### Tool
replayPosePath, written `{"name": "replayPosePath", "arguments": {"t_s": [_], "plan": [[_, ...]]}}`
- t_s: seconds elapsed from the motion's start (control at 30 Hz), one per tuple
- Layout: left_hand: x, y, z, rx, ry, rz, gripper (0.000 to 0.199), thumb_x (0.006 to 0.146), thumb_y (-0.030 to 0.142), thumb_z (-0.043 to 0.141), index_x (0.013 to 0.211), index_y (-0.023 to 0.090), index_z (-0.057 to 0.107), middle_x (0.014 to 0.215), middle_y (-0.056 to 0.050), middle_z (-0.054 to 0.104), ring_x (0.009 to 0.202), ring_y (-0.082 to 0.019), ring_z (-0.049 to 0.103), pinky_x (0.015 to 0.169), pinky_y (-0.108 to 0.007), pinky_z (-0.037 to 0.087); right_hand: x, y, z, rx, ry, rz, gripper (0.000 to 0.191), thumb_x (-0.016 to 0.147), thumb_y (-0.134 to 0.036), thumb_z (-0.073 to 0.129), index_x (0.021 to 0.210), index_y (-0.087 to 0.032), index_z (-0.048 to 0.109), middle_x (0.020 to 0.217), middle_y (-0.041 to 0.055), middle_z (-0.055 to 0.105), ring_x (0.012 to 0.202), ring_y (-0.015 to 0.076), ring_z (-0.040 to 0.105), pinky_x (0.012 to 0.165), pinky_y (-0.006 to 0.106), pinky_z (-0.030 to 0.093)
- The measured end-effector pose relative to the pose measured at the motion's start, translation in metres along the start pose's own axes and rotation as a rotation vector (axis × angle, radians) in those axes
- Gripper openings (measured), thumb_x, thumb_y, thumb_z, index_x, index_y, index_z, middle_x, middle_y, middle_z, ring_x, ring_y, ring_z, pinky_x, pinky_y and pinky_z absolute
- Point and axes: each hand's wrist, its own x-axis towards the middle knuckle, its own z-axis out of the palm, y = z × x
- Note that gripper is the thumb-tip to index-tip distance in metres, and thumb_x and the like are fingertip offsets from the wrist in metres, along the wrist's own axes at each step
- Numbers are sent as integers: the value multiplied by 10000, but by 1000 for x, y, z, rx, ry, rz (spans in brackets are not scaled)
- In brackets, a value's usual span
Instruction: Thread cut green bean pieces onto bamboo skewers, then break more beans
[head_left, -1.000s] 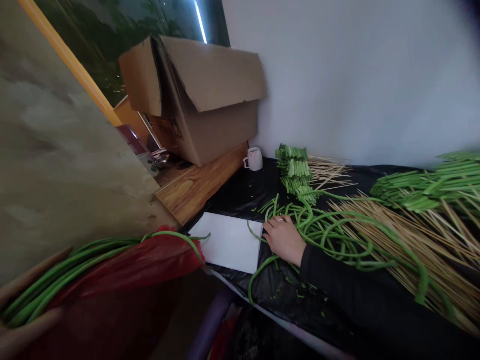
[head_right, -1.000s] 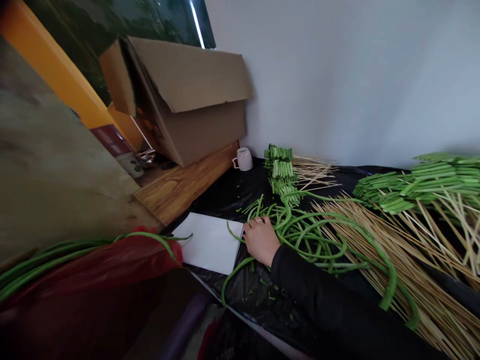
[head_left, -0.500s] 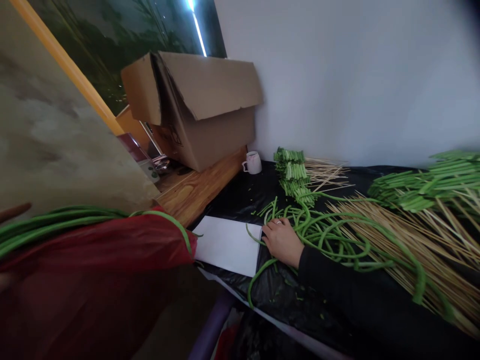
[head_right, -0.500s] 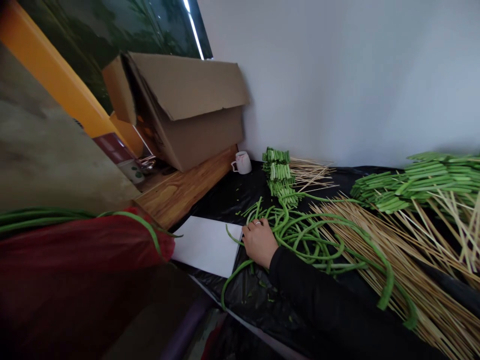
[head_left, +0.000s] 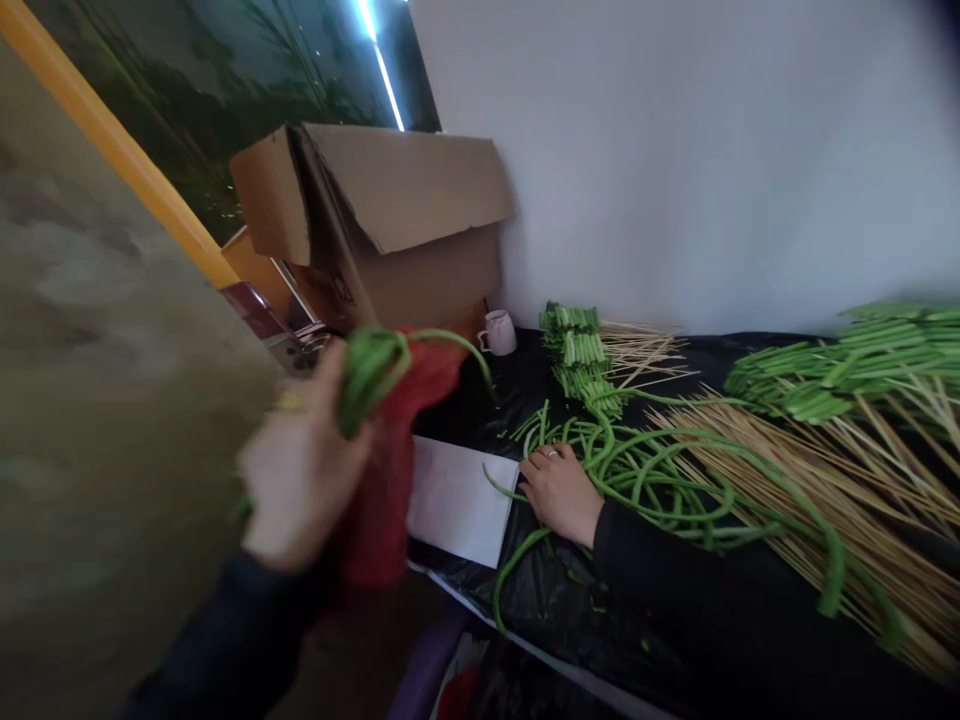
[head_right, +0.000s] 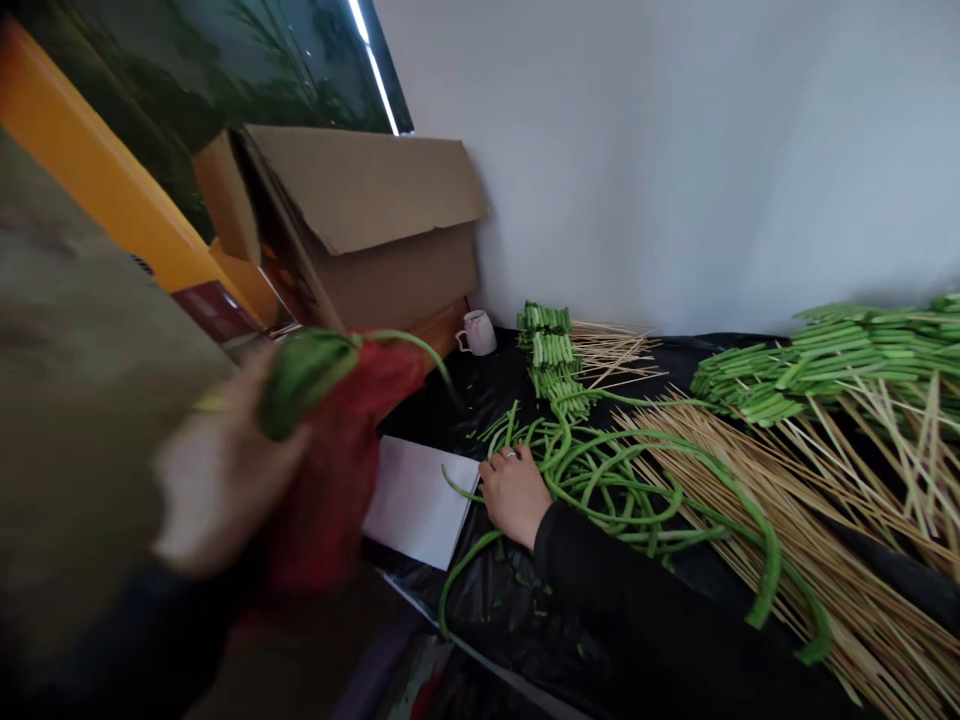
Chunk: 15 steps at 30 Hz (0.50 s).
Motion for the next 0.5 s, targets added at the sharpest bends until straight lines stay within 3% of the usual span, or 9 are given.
{"name": "replayPosePath", "arguments": {"t_s": [0.1,0.17,0.23,0.37,0.43,0.5], "plan": [[-18,20,75,79,-250,217,598,898,405,499,1451,206,393,1404,-181,498,1228,-358,492,949,-493,431,0,0,0,-1,7,9,193,914,-288,499,946,-146,626,964,111,641,997,256,513,915,418,269],[-23,18,121,112,-398,181,485,926,398,439,1354,185,524,1439,-195,472,1265,-345,470,961,-488,416,1,0,0,-2,12,10,191,909,-293,508,947,-148,627,958,102,640,992,254,514,912,417,273],[-19,5,152,124,-416,180,506,937,406,403,1370,164,506,1441,-205,468,1299,-348,437,989,-494,387,1,0,1,-3,14,10,183,903,-296,519,947,-155,627,950,91,641,984,250,518,910,415,279],[-5,-21,172,113,-302,112,575,950,391,308,1440,102,392,1337,-234,538,1204,-378,496,905,-502,434,2,1,1,-6,18,9,185,903,-301,517,945,-158,627,935,82,641,978,248,522,909,412,286],[-3,-28,173,83,-330,112,631,926,356,343,1492,86,280,1350,-251,515,1200,-392,495,894,-513,440,2,1,1,-7,20,10,185,905,-298,513,941,-156,626,935,84,639,976,248,523,904,412,289],[-2,-32,172,5,-435,152,753,869,326,432,1531,114,142,1451,-240,420,1257,-390,460,925,-515,431,3,1,1,-7,21,11,186,905,-300,516,941,-154,625,939,87,636,977,248,522,899,411,292]]}}
